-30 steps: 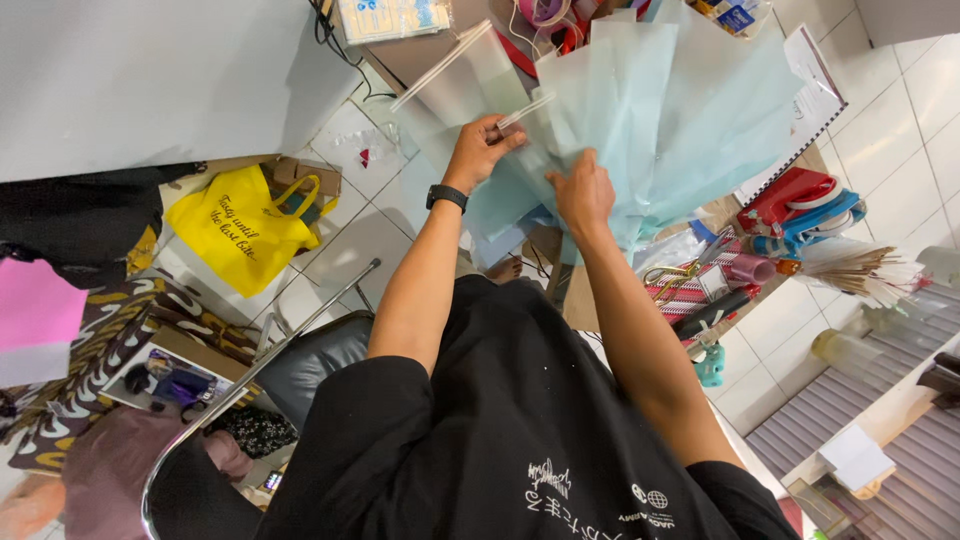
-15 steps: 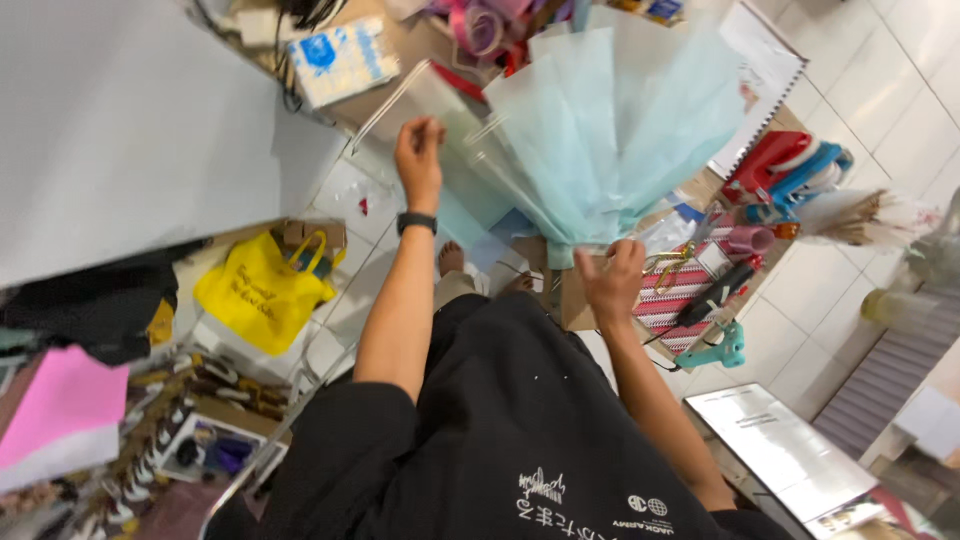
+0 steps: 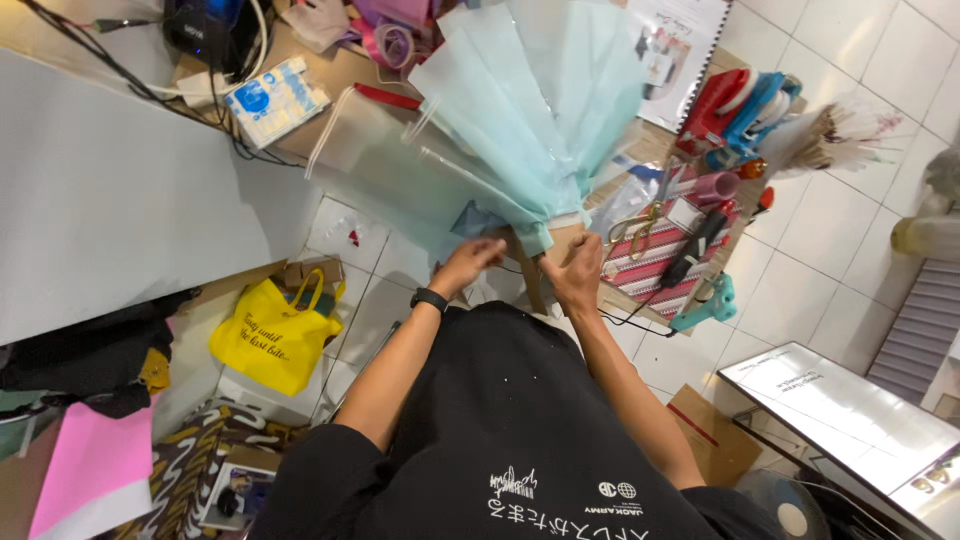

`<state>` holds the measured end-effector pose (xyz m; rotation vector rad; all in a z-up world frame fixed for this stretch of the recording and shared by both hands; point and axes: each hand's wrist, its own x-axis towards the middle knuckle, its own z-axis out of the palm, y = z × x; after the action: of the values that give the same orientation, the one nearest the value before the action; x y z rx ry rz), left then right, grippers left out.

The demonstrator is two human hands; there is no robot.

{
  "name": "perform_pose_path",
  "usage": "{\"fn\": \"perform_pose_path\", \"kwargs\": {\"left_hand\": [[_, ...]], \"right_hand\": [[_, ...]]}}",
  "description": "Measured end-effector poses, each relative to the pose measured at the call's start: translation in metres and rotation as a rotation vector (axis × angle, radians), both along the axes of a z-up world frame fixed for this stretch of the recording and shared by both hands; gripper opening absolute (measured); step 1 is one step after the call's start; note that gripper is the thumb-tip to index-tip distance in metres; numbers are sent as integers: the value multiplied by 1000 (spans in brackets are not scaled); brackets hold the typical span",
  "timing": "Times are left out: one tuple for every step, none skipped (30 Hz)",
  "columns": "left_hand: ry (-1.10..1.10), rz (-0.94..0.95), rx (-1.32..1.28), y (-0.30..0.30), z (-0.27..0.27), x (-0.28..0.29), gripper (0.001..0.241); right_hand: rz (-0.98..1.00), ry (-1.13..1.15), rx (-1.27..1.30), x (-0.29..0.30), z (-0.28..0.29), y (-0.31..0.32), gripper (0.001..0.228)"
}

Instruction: The person wraps a bouquet of banknotes with light blue tissue paper. They fold the paper, cut it with scissors, and secure it around the bouquet using a stapler.

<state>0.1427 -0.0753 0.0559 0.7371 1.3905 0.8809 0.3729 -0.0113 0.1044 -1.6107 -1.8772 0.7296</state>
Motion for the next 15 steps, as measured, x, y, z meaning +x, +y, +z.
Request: {"fn": "perform_pose_path", "kwargs": {"left_hand": [[3,-7,8,2,34,2,49],[-23,-157,-53,6,69,5,71],[-47,-308,-113,9,104,8,96],[-43,-305,-101,12,116,14,96],[-44,-329,-100,16,127,20,107],[-43,-354,-103,18,139,26,120],[-38,-353,-96,26,137,34,120],[8,-367,-115,32,134,43,93],[54,-380,-133,39,131,52,82],[60,-381,-126,41,149,67,82],[19,-287,-182,42,167,81,92],[-22,-188,-239,41,185,93,121],[-17,-183,-235,45,201,102,121],[-12,-121,-140,52,216,111,119],[-7,-58,-46,58,231,121,117]], "right_hand": [[-7,3,8,3,14,-4,71],[-46,72,-121,7,29,-5,71],[-84,140,-251,11,44,-7,72],[-80,143,-239,24,41,-2,72],[-86,177,-307,37,37,2,72],[-94,211,-378,50,34,6,73],[-90,216,-371,61,24,11,73],[-27,433,-334,73,15,14,70],[39,649,-292,86,5,17,69],[41,653,-284,89,15,19,69],[117,771,-293,91,25,22,68],[200,889,-307,91,36,22,67],[206,893,-304,98,31,24,67],[247,937,-335,104,26,28,65],[288,981,-366,110,21,32,63]]}}
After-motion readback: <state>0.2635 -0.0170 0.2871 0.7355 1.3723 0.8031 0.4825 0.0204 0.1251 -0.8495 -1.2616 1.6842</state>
